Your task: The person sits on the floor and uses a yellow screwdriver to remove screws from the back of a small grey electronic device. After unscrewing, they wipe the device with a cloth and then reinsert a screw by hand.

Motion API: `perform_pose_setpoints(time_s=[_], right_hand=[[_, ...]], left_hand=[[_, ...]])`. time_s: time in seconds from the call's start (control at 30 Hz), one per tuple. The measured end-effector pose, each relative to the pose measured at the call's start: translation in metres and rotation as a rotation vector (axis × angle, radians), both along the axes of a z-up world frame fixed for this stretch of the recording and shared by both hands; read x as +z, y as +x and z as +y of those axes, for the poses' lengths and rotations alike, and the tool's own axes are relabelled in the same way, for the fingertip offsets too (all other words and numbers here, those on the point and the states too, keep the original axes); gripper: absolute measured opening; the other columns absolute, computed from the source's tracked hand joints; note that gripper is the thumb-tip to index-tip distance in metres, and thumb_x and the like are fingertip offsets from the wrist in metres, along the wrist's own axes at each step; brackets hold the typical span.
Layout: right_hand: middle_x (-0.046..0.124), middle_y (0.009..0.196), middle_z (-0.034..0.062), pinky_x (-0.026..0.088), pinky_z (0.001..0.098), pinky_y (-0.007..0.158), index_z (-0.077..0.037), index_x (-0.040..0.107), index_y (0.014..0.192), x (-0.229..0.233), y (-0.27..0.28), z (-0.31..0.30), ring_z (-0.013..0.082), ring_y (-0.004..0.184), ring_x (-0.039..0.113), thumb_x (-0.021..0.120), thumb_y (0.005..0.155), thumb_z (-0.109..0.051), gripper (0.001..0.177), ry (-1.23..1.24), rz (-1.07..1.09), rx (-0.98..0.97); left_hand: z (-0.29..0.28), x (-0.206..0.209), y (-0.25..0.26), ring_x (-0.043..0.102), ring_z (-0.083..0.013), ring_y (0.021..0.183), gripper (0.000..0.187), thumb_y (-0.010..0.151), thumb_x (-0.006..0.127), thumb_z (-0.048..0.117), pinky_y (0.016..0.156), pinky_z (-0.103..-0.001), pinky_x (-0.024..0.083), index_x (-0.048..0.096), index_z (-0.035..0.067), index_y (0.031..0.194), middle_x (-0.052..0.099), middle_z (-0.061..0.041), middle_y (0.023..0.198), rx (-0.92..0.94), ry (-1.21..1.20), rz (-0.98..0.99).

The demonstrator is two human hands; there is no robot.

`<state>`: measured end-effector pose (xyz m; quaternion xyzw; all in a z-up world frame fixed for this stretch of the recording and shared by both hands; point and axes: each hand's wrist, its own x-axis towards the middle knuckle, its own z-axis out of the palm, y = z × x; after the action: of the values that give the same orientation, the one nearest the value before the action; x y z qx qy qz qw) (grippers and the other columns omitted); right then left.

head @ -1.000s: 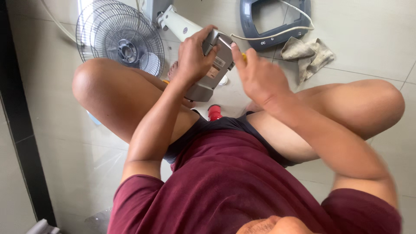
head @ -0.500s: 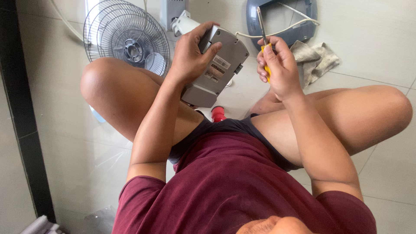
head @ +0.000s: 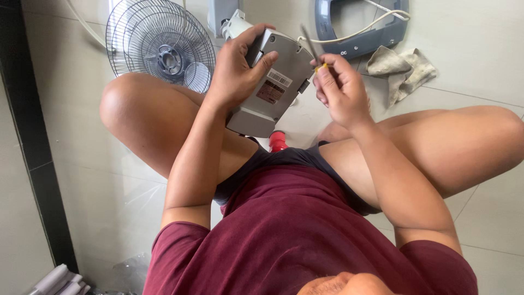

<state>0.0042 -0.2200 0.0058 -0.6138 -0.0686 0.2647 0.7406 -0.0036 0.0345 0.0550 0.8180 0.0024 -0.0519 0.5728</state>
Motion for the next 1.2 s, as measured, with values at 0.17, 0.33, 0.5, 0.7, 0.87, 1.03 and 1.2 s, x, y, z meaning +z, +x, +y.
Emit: perform_pose_setpoints(time_s=[0.17,0.33,0.5,0.7,0.87,1.03,1.2], right_hand=[[0.062,0.085,0.003,0.043,0.021,0.061,0.004,0.061,0.128,0.004,-0.007,0.005,0.0044,0.069,0.052,0.057,0.112,-0.011,0.022,-0.184,-0.222,0.019],[0.058,0.093,0.0023,0.042,0.0211,0.063,-0.003,0.053,0.13,0.003,-0.004,0.005,0.0052,0.073,0.05,0.045,0.118,-0.02,0.023,0.063,-0.046,0.018],[0.05,0.087,0.0009,0.042,0.0219,0.058,-0.009,0.046,0.117,-0.001,-0.003,-0.004,0.0062,0.066,0.048,0.044,0.116,-0.024,0.016,0.236,0.143,-0.033],[0.05,0.085,0.0034,0.043,0.0254,0.059,-0.009,0.042,0.103,-0.01,0.0,0.004,0.009,0.066,0.049,0.067,0.111,-0.013,0.027,-0.072,-0.095,-0.165],[0.052,0.101,0.0074,0.05,0.0277,0.085,-0.001,0.05,0.113,-0.007,0.002,0.01,0.0134,0.09,0.052,0.086,0.082,-0.008,0.048,-0.426,-0.531,-0.145],[0.054,0.102,0.0026,0.048,0.0281,0.079,-0.007,0.042,0.1,-0.025,0.014,0.022,0.0112,0.089,0.051,0.093,0.086,-0.019,0.054,-0.412,-0.371,-0.132],[0.053,0.091,0.003,0.048,0.0282,0.07,-0.008,0.043,0.101,-0.035,0.027,0.039,0.0107,0.08,0.051,0.094,0.095,-0.019,0.053,-0.226,-0.429,-0.247]], left_hand=[[-0.001,0.0,0.0,0.07,-0.011,0.097,0.039,0.101,0.075,0.011,0.086,-0.028,0.057,0.06,0.001,0.135,0.075,-0.01,0.104,-0.001,0.0,-0.023],[0.0,0.002,-0.001,0.071,-0.0123,0.096,0.038,0.101,0.074,0.012,0.087,-0.029,0.057,0.061,0.001,0.135,0.076,-0.011,0.102,-0.01,0.017,-0.019],[0.0,0.001,-0.001,0.073,-0.0131,0.096,0.04,0.099,0.074,0.013,0.086,-0.029,0.058,0.06,0.001,0.136,0.077,-0.011,0.101,0.007,0.035,-0.01],[0.0,0.002,-0.001,0.073,-0.0139,0.1,0.04,0.101,0.074,0.012,0.089,-0.03,0.058,0.06,0.001,0.136,0.077,-0.012,0.106,-0.003,0.007,-0.02],[0.0,0.0,0.003,0.073,-0.0132,0.099,0.039,0.1,0.075,0.013,0.089,-0.03,0.058,0.06,0.0,0.134,0.077,-0.012,0.105,0.008,0.047,-0.017],[0.006,-0.008,0.018,0.073,-0.0172,0.105,0.038,0.103,0.075,0.016,0.095,-0.032,0.058,0.062,-0.001,0.134,0.078,-0.015,0.111,0.017,0.005,-0.048],[0.015,0.014,0.001,0.065,-0.0358,0.117,0.057,0.099,0.085,0.022,0.099,-0.042,0.051,0.054,-0.007,0.137,0.068,-0.027,0.126,0.098,0.422,-0.243]])
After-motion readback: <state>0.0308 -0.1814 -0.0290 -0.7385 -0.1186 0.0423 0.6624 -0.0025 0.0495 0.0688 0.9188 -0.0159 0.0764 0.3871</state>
